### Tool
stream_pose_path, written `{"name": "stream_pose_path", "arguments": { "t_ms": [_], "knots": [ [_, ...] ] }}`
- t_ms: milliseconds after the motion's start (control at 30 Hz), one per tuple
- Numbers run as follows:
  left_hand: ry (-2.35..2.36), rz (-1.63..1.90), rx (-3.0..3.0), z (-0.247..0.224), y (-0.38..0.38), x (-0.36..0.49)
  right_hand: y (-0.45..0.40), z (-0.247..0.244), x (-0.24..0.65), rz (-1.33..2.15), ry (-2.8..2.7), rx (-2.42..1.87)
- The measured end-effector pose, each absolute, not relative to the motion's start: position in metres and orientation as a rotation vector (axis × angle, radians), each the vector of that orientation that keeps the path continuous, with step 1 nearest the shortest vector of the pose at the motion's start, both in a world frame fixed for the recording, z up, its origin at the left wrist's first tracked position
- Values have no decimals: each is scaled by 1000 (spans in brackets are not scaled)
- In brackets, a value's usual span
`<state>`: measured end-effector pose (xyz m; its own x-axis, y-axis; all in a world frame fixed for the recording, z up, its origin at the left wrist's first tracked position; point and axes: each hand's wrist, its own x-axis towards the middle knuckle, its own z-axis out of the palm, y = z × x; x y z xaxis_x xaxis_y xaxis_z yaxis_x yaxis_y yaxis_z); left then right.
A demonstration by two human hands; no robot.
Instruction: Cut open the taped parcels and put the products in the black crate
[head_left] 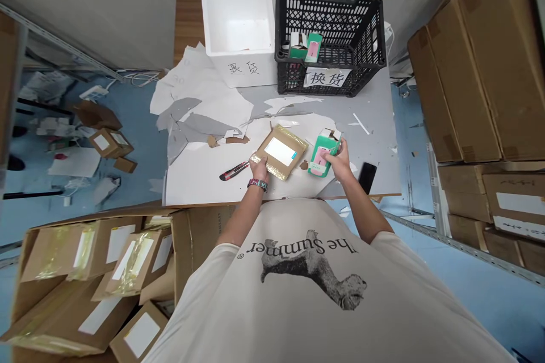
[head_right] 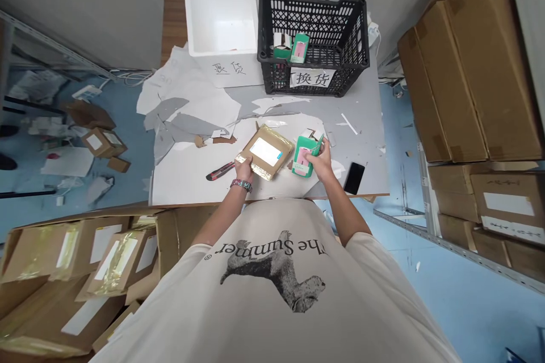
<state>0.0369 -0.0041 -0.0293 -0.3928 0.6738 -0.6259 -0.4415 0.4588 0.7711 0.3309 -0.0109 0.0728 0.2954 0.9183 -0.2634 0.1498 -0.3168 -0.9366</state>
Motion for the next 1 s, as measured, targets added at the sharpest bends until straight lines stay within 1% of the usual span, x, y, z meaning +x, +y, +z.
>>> {"name": "stream_pose_path", "arguments": {
  "t_ms": [133, 200, 267, 333, 367, 500, 567, 667, 800, 867, 1000],
  "knots": [
    [1769, 1138, 353, -17, 13, 22, -20, 65, 325, 1180, -1054, -1658],
    [1961, 1130, 531, -6, 13, 17, -28, 56, 325, 1244, -1034, -1614],
    [2044, 1175, 802, 9, 5, 20, -39, 46, 327, 1302, -1017, -1585],
    [1904, 1185, 1150, 26, -6, 33, -50, 33, 330, 1372, -1036, -1582],
    [1767, 1132, 1332, 34, -12, 43, -55, 27, 332, 1405, -1056, -1584],
    [1108, 714, 1926, 50, -23, 91, -67, 9, 340, 1444, -1161, -1544],
    [953, 558, 2075, 49, -22, 111, -69, 6, 344, 1424, -1208, -1490],
    [921, 449, 2141, 44, -17, 127, -75, 12, 351, 1418, -1233, -1447],
    [853, 475, 2072, 45, -9, 130, -88, 28, 353, 1391, -1152, -1459],
    [853, 517, 1996, 48, -6, 128, -92, 35, 349, 1282, -1150, -1489],
    [992, 575, 1898, 53, -6, 125, -90, 41, 338, 946, -1202, -1583]
  ]
}}
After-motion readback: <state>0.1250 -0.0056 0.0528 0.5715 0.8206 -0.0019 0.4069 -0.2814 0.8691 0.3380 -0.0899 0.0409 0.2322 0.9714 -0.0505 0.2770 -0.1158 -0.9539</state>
